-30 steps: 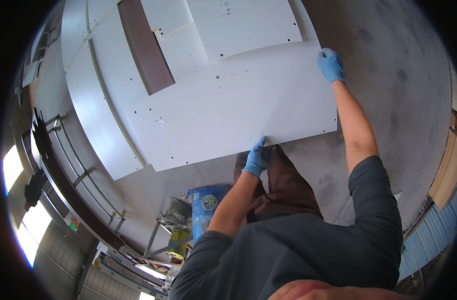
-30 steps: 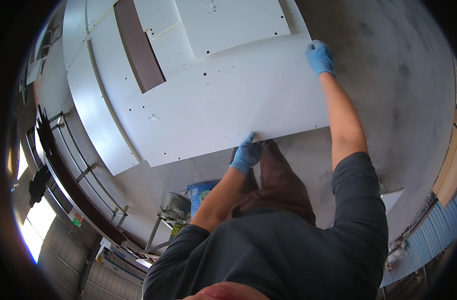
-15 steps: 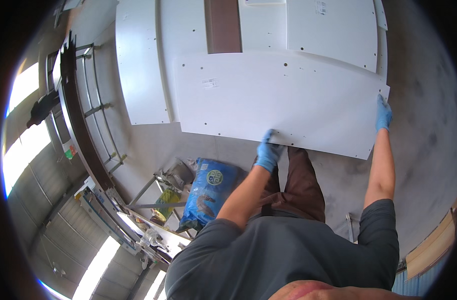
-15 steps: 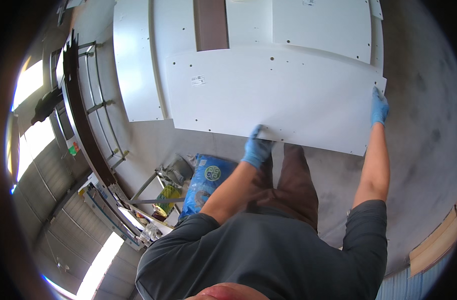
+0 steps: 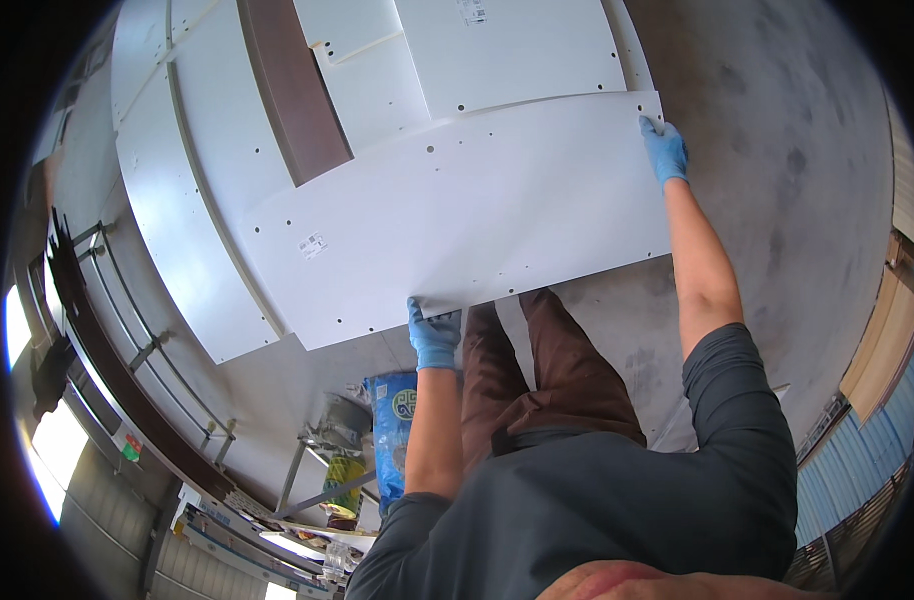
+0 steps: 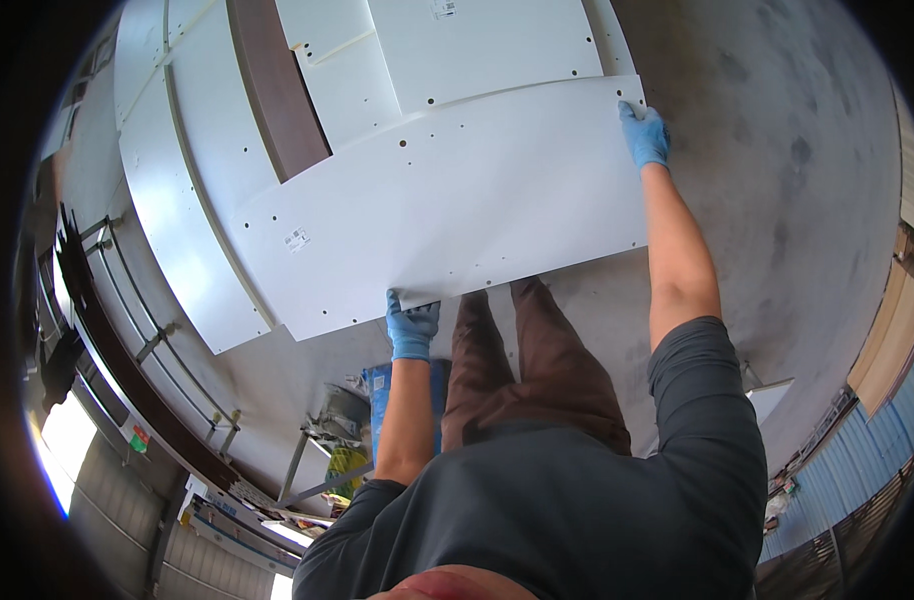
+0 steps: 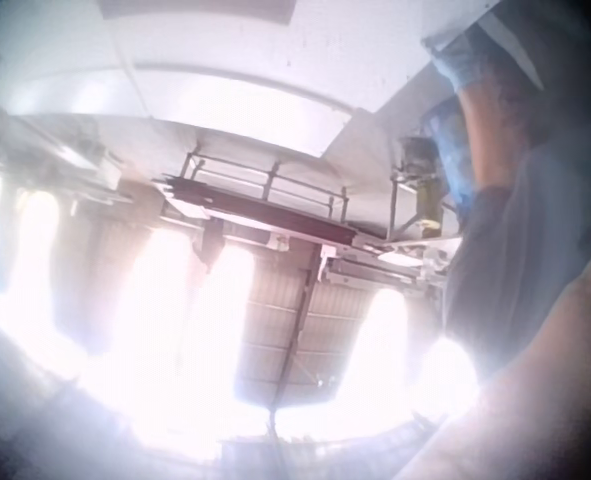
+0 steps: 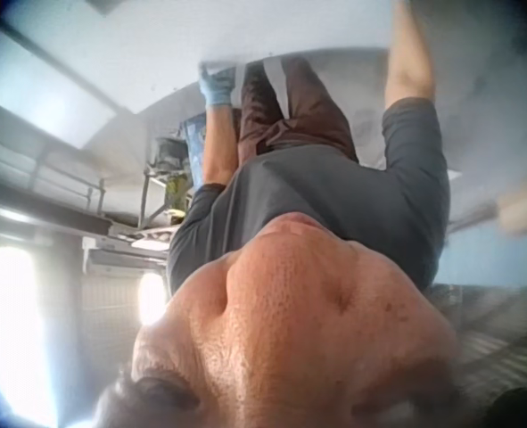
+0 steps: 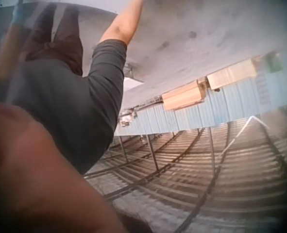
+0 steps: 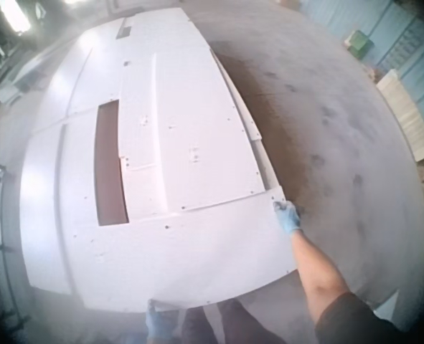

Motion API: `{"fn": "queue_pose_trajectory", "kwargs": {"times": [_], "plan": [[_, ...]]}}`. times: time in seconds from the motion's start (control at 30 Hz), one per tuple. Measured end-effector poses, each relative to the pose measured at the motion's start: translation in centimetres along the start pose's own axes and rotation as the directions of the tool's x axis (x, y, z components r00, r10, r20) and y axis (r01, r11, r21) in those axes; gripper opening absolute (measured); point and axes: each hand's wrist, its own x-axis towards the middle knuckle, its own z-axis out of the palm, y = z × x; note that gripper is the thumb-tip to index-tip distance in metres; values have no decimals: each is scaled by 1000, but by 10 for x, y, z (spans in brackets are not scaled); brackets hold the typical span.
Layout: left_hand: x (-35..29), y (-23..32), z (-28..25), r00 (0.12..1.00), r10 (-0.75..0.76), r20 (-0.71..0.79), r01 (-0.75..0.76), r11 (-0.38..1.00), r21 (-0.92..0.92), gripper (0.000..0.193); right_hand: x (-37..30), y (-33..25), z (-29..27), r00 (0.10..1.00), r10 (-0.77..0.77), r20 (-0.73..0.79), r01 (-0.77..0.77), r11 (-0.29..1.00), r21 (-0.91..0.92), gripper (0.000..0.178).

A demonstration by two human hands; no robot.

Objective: The person picks up white and brown flat panels from the floor and stacks them on a workbench. They handle the panels one at a time, aligning them and placing them in a pile.

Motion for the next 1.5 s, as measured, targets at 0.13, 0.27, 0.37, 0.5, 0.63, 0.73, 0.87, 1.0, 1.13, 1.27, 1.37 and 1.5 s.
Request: {"fn": "queue_pose_trajectory", "kwargs": {"times": [0.13,0.27,0.37,0.5,0.63,0.73,0.87,1.0,1.13,1.27,1.37,1.5], "plan": [[1,2,0,1000,-6,12,6,1000,12,55,-15,-26,-2,907,-345,-240,254,905,-342,68],[3,4,-1,999,-45,22,45,999,-14,56,-33,-79,21,730,-647,-220,540,744,-394,90],[3,4,0,999,-47,8,48,999,-10,57,-30,-113,32,882,-402,-245,305,885,-352,94],[-2,3,1,999,-18,35,17,999,38,58,-13,-121,25,936,-322,-143,303,943,-139,90],[-7,4,1,998,-57,27,56,998,15,60,12,-118,24,861,-476,-180,447,876,-181,75],[-6,6,-1,998,-65,20,65,998,25,62,36,-127,27,747,-609,-267,521,785,-335,69],[-4,7,-5,996,-76,55,75,997,29,64,73,-158,23,816,-545,-190,460,813,-358,61],[-8,9,-3,991,-102,90,98,994,50,64,75,-162,15,846,-483,-224,467,875,-123,62],[-13,9,5,992,-101,70,101,995,2,64,8,-73,0,851,-347,-394,279,935,-221,65],[-11,9,7,985,-122,122,125,992,-18,62,-29,11,1,964,-47,-261,-9,978,-208,60],[-8,9,4,983,-120,136,123,992,-13,61,-20,23,8,996,34,-79,-37,998,-41,54],[-5,9,0,990,-103,101,104,995,0,58,-10,7,10,993,21,-113,-26,999,-40,48]]}}
